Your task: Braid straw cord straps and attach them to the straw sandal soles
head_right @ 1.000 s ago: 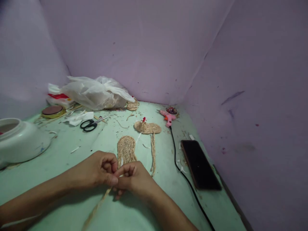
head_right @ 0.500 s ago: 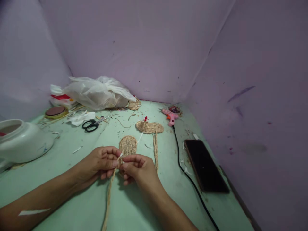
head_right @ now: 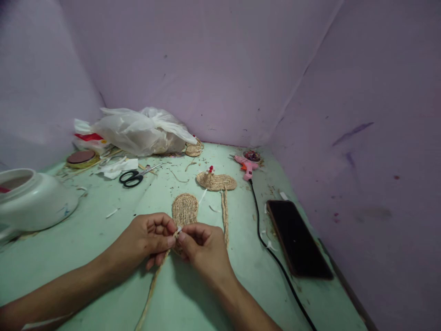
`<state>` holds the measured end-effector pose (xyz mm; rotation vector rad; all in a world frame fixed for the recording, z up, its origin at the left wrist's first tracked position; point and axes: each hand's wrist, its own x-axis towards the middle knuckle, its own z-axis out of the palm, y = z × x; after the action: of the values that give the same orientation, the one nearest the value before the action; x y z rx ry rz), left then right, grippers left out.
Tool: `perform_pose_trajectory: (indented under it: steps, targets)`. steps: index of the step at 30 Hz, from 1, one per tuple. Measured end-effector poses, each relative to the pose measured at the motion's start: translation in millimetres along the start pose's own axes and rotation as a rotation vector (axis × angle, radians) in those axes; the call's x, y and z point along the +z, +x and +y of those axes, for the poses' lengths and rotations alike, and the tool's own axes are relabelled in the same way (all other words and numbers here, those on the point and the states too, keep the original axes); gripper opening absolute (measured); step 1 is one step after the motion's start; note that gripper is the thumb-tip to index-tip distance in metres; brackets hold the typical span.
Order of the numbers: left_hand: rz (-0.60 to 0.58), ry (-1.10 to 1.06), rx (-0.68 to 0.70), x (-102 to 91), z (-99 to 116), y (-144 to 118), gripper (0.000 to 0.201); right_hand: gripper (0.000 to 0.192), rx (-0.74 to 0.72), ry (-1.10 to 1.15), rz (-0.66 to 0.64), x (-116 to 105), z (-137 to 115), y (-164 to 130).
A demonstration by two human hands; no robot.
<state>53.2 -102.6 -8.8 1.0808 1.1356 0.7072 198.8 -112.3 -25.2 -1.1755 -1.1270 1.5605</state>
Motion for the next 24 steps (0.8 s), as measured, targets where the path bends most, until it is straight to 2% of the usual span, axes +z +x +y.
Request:
perform_pose_trajectory:
  steps: [3,8,13,19,22,24]
  targets:
    - [0.012,0.0,0.008,-1.6,0.7,-0.3,0.021,0.024,-0.012,-0.007,-0.02,-1.1,-2.0,-0.5]
    - [0.024,0.015,0.014,-1.3,0.2,-0.4,0.02,0.024,0.03,0.009,0.072,2.0,-4.0,0.4]
    - [0.041,0.035,0.03,0.2,-1.7,-0.8,0.022,0.02,0.024,-0.021,0.069,2.5,-3.7,0.1]
    - [0.014,0.063,0.008,0.8,-1.9,-3.3,0.02,0.016,0.01,-0.06,0.145,2.5,-2.6,1.3]
    - [0.116,0.196,0.108,1.1,-2.1,-6.8,0.017,0.014,-0.005,-0.072,0.148,2.6,-2.2,0.9]
    - [0.211,0.353,0.275,0.4,-4.0,-8.5,0.012,0.012,-0.006,-0.078,0.148,2.9,-1.8,-0.3]
